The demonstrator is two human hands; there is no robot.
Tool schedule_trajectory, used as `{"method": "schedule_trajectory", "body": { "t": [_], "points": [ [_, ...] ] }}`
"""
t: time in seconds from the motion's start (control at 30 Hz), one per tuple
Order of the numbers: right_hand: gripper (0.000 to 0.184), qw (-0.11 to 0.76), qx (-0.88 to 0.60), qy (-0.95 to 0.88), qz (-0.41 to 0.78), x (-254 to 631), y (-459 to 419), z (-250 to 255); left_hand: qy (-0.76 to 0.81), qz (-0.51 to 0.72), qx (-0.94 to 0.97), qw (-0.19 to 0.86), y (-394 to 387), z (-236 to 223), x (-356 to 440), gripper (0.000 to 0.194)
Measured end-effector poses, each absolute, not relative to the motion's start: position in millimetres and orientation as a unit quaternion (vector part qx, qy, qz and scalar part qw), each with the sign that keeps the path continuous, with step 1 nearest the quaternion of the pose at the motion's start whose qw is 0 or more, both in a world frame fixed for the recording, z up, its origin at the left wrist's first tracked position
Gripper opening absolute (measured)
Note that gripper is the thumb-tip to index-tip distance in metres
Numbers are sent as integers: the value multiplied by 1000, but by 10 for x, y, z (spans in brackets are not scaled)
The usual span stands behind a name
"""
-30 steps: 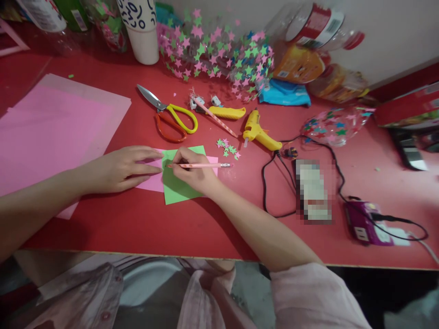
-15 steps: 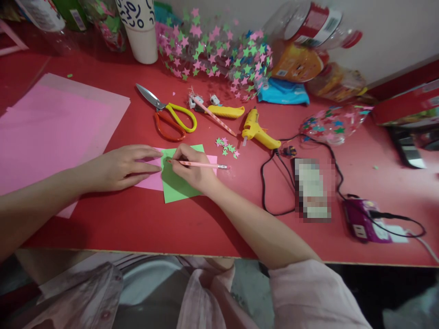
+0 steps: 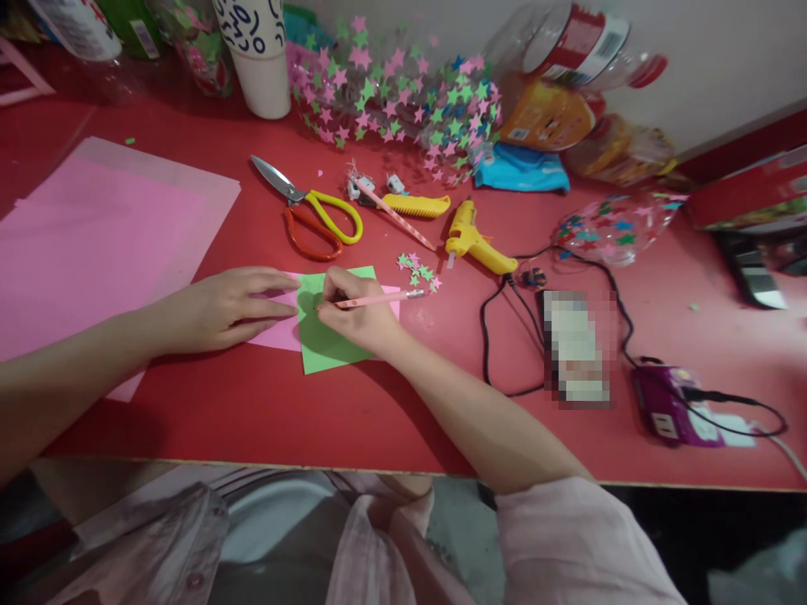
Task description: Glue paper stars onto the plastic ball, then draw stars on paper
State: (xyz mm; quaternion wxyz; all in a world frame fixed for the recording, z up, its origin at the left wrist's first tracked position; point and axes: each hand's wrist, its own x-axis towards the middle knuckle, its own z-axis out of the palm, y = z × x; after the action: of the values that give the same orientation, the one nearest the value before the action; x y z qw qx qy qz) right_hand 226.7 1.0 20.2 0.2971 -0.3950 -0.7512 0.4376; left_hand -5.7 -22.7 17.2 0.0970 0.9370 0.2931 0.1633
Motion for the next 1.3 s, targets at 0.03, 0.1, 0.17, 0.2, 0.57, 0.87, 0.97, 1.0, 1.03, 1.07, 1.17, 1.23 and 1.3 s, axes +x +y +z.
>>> {"method": "schedule_trajectory", "body": {
  "t": [0.03, 0.1, 0.17, 0.2, 0.57, 0.87, 0.97, 1.0, 1.03, 1.07, 1.17, 1.23, 1.3],
  "points": [
    [12, 296, -394, -752, 438, 2268, 10, 205, 295, 162, 937, 97, -228, 173, -56, 34],
    [13, 293, -397, -751, 439, 2271, 10, 205, 301, 157, 935, 99, -229, 173, -56, 33],
    [13, 290, -402, -749, 440, 2275, 12, 199, 304, 155, 935, 100, -230, 171, -57, 32],
    [13, 289, -403, -748, 441, 2277, 11, 195, 304, 155, 935, 99, -230, 170, -58, 32],
    [11, 285, -384, -749, 459, 2257, -21, 186, 296, 164, 936, 93, -229, 159, -61, 35],
    [8, 272, -361, -766, 457, 2254, -27, 177, 306, 162, 934, 91, -230, 156, -58, 32],
    [8, 273, -362, -767, 454, 2251, -36, 179, 299, 166, 936, 85, -230, 161, -57, 34],
    [9, 275, -364, -767, 452, 2249, -40, 179, 297, 167, 937, 83, -229, 162, -57, 34],
    [9, 277, -366, -765, 451, 2247, -44, 179, 294, 168, 937, 82, -228, 163, -57, 35],
    [10, 280, -369, -763, 451, 2246, -47, 177, 293, 169, 937, 82, -228, 163, -57, 35],
    [10, 290, -377, -760, 444, 2244, -47, 170, 292, 171, 937, 83, -226, 163, -58, 35],
    [10, 295, -383, -760, 434, 2244, -44, 166, 291, 172, 937, 84, -225, 166, -57, 35],
    [11, 300, -393, -760, 421, 2244, -43, 163, 291, 170, 938, 85, -224, 171, -56, 35]
  ]
}}
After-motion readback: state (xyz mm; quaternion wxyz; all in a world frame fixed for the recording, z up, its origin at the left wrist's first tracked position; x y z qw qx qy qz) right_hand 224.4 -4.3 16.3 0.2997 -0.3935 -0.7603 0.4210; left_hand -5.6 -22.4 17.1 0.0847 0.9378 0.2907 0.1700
